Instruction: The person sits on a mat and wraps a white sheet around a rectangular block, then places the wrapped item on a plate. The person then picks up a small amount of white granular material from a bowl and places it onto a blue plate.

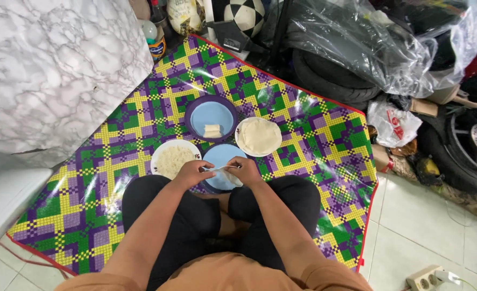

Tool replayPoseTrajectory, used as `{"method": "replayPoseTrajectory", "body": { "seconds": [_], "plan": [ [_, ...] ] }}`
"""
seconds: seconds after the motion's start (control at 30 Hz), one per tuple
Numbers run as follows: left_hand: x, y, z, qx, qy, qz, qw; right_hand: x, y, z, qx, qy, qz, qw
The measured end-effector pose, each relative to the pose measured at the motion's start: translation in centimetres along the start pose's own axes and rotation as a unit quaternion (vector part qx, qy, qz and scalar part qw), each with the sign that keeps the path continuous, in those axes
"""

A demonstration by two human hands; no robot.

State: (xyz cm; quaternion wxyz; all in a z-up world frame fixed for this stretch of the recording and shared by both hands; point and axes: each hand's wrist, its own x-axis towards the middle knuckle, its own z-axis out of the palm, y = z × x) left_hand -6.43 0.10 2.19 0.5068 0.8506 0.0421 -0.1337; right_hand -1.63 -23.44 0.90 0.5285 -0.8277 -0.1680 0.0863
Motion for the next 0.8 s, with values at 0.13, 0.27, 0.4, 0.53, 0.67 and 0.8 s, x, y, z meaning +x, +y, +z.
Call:
{"method": "replayPoseTrajectory", "body": {
  "seconds": [0.13,0.27,0.4,0.53,0.67,0.8],
  "plan": [
    [0.1,-1.0,0.4,0.019,0.024,0.015,0.999,-1.0,-0.1,0.4,0.084,0.0,0.033,0.996],
    [-0.6,-0.9,0.3,0.021,0.022,0.038,0.999,-1.2,1.2,1.0,0.152,0.011,0.043,0.987],
    [1.4,-3.1,1.6,0.075,0.015,0.068,0.995,-1.2,2.4,1.1,0.133,0.032,0.034,0.99],
    [0.7,-2.9,1.4,0.073,0.009,0.091,0.993,-1.4,4.3,0.9,0.102,0.026,0.02,0.994],
    [2.0,-3.1,1.6,-0.03,0.024,0.095,0.995,-1.2,3.9,-1.3,0.012,-0.045,0.029,0.999],
    [4.0,-5.5,3.3,-0.057,0.029,0.104,0.993,-1.1,5.9,-1.5,0.018,-0.039,0.029,0.999]
  ]
}}
